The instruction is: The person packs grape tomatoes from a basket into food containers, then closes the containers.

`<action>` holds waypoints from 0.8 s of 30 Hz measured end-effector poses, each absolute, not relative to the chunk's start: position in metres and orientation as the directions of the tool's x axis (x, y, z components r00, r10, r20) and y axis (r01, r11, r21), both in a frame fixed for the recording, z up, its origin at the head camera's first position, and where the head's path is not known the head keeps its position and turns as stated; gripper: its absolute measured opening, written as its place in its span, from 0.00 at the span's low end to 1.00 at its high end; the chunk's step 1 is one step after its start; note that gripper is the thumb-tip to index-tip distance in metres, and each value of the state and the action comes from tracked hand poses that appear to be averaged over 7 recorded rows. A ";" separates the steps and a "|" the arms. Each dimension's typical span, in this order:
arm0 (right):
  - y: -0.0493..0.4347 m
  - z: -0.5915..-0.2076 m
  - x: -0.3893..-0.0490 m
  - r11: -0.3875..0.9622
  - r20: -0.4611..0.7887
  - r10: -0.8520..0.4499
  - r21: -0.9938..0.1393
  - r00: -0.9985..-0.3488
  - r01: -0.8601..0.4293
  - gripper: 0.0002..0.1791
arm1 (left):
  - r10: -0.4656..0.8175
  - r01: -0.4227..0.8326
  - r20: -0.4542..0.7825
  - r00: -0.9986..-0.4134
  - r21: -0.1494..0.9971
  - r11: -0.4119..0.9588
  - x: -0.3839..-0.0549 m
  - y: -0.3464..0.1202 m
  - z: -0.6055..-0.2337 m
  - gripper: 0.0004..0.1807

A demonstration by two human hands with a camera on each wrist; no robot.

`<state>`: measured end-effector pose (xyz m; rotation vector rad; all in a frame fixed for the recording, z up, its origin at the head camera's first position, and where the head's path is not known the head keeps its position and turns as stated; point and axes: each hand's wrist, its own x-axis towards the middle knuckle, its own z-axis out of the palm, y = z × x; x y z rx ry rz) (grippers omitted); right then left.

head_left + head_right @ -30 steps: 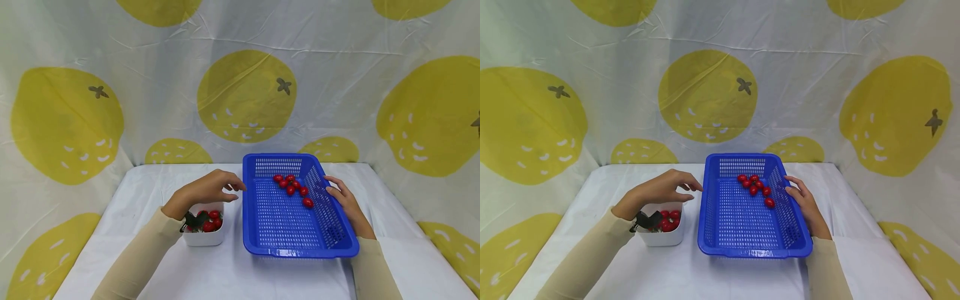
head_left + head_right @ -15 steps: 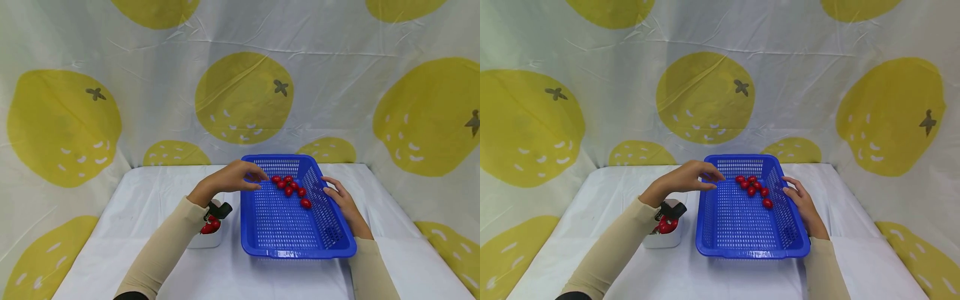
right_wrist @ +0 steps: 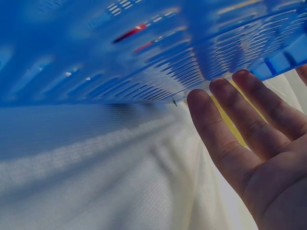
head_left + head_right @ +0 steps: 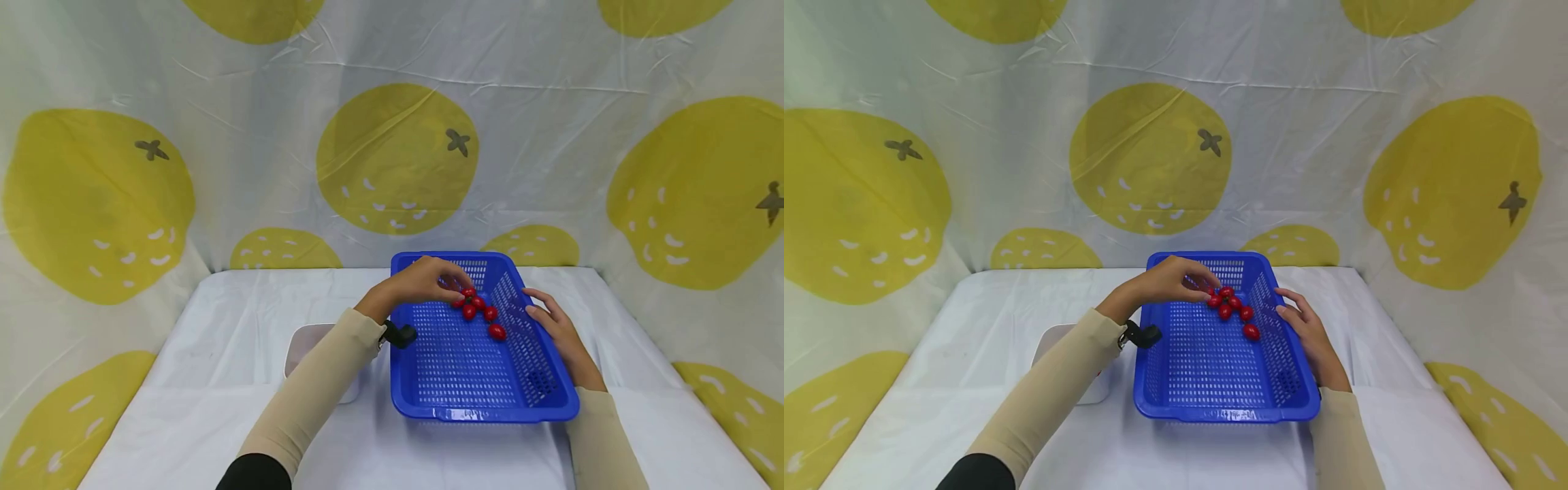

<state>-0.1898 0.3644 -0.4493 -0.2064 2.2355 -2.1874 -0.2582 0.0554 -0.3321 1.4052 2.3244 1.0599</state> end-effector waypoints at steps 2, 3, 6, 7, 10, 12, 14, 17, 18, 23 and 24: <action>0.365 -0.450 -0.190 0.011 0.096 -0.098 -0.995 -0.990 -0.098 0.25 | 0.842 0.674 0.163 -0.515 0.684 0.280 -0.260 0.063 -0.336 0.12; 0.364 -0.450 -0.190 0.008 0.096 -0.098 -0.995 -0.991 -0.097 0.25 | 0.842 0.675 0.162 -0.515 0.683 0.281 -0.261 0.066 -0.337 0.13; 0.364 -0.450 -0.189 0.009 0.086 -0.096 -0.996 -0.992 -0.087 0.25 | 0.841 0.675 0.161 -0.517 0.681 0.284 -0.265 0.078 -0.344 0.14; 0.363 -0.451 -0.189 0.010 0.076 -0.090 -0.997 -0.993 -0.078 0.25 | 0.842 0.675 0.161 -0.515 0.682 0.283 -0.266 0.082 -0.346 0.15; 0.363 -0.453 -0.189 0.018 0.068 -0.086 -0.997 -0.994 -0.070 0.26 | 0.849 0.668 0.158 -0.505 0.694 0.268 -0.269 0.096 -0.354 0.16; 0.364 -0.455 -0.190 0.022 0.070 -0.087 -0.997 -0.994 -0.072 0.26 | 0.855 0.663 0.151 -0.497 0.701 0.262 -0.270 0.105 -0.360 0.17; 0.365 -0.458 -0.191 0.026 0.090 -0.085 -0.995 -0.992 -0.093 0.26 | 0.858 0.654 0.143 -0.493 0.712 0.257 -0.271 0.114 -0.364 0.17; 0.366 -0.461 -0.193 0.042 0.112 -0.085 -0.992 -0.990 -0.116 0.26 | 0.855 0.640 0.135 -0.501 0.723 0.261 -0.271 0.127 -0.372 0.17; 0.366 -0.462 -0.193 0.049 0.121 -0.083 -0.991 -0.989 -0.125 0.26 | 0.852 0.637 0.136 -0.506 0.725 0.262 -0.271 0.130 -0.374 0.16; 0.365 -0.462 -0.195 0.059 0.119 -0.078 -0.991 -0.990 -0.124 0.26 | 0.834 0.625 0.125 -0.538 0.723 0.294 -0.273 0.143 -0.385 0.15; 0.365 -0.462 -0.195 0.058 0.117 -0.074 -0.991 -0.990 -0.121 0.26 | 0.831 0.620 0.118 -0.544 0.724 0.303 -0.274 0.145 -0.388 0.15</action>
